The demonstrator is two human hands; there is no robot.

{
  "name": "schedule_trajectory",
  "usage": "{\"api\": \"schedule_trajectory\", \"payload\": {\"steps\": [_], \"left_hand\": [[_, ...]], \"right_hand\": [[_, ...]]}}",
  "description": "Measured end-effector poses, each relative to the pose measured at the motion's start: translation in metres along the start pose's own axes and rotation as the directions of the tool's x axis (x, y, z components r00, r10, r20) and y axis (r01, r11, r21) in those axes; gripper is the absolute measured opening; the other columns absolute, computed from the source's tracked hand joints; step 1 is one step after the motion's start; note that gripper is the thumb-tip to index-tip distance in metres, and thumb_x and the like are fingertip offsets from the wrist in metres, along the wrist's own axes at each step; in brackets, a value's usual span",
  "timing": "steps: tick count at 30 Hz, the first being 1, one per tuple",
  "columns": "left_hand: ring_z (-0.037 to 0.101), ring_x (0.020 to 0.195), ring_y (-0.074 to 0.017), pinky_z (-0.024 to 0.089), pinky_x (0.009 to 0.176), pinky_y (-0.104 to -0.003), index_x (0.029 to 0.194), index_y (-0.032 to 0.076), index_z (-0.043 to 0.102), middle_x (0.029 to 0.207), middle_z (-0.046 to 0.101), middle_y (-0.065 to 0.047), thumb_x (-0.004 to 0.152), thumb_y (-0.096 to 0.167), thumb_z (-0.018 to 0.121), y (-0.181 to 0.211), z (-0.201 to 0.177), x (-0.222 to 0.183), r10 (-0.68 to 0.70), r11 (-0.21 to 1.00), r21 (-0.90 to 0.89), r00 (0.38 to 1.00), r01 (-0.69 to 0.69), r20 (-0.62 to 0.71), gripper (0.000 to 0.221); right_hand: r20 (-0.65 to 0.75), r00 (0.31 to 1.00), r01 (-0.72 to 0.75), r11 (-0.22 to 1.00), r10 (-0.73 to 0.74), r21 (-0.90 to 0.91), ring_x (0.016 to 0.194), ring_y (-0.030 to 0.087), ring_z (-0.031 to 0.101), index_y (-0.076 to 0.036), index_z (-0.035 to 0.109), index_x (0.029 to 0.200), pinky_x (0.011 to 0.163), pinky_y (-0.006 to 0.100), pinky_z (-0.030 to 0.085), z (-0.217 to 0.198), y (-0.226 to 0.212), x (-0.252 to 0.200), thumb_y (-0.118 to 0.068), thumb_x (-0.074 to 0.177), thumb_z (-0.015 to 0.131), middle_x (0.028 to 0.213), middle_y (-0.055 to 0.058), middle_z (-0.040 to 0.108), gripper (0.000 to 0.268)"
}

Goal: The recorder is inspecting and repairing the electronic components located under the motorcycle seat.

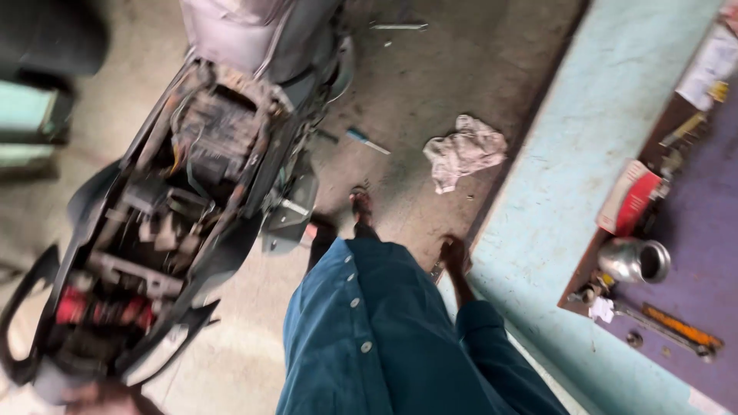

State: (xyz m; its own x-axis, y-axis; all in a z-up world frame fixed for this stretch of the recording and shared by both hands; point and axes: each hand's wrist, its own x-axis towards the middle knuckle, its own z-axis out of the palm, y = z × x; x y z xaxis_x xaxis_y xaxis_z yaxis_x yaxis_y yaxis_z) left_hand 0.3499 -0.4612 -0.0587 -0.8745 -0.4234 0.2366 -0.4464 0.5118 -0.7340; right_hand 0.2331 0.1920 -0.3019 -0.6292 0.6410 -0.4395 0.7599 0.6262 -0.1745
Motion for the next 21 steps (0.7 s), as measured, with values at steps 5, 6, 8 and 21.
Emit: {"api": "schedule_trajectory", "payload": {"steps": [5, 6, 8, 21], "left_hand": [[0.056, 0.144, -0.0433, 0.044, 0.124, -0.048, 0.162, -0.008, 0.028, 0.158, 0.047, -0.033, 0.114, 0.025, 0.056, 0.007, 0.168, 0.024, -0.729, 0.291, -0.780, 0.657, 0.554, 0.194, 0.065], [0.051, 0.149, -0.0448, 0.040, 0.128, -0.049, 0.163, -0.007, 0.027, 0.161, 0.045, -0.032, 0.118, 0.028, 0.053, 0.017, 0.161, 0.024, -0.734, 0.261, -0.812, 0.654, 0.522, 0.184, 0.063], [0.047, 0.154, -0.0462, 0.037, 0.132, -0.050, 0.163, -0.006, 0.026, 0.165, 0.042, -0.032, 0.121, 0.031, 0.050, 0.027, 0.157, 0.018, -0.755, 0.229, -0.829, 0.631, 0.510, 0.180, 0.060], [0.023, 0.162, -0.0472, 0.029, 0.134, -0.054, 0.167, 0.003, 0.025, 0.173, 0.025, -0.028, 0.120, 0.032, 0.044, 0.058, 0.053, 0.044, -0.744, 0.045, -0.736, 0.514, 0.675, 0.426, 0.058]], "right_hand": [[0.026, 0.990, 0.127, 0.962, -0.137, 0.240, 0.057, 0.016, 0.068, -0.019, 0.079, 0.105, 0.054, 0.033, 0.050, -0.008, -0.026, 0.036, -0.012, 0.095, 0.058, 0.070, 0.001, 0.072, 0.024], [0.080, 0.979, 0.145, 0.914, -0.188, 0.379, 0.056, 0.017, 0.069, -0.015, 0.075, 0.108, 0.053, 0.033, 0.053, 0.011, -0.010, 0.058, -0.010, 0.097, 0.055, 0.068, 0.003, 0.071, 0.024], [0.140, 0.953, 0.166, 0.850, -0.269, 0.500, 0.054, 0.018, 0.070, -0.012, 0.072, 0.111, 0.053, 0.033, 0.056, 0.017, 0.003, 0.073, -0.009, 0.098, 0.052, 0.066, 0.006, 0.069, 0.023], [0.329, 0.938, 0.174, 0.966, -0.104, -0.191, 0.119, 0.035, 0.065, -0.016, 0.065, 0.134, 0.097, 0.049, 0.051, -0.012, -0.037, 0.063, -0.035, 0.081, 0.071, 0.129, 0.014, 0.071, 0.057]]}}
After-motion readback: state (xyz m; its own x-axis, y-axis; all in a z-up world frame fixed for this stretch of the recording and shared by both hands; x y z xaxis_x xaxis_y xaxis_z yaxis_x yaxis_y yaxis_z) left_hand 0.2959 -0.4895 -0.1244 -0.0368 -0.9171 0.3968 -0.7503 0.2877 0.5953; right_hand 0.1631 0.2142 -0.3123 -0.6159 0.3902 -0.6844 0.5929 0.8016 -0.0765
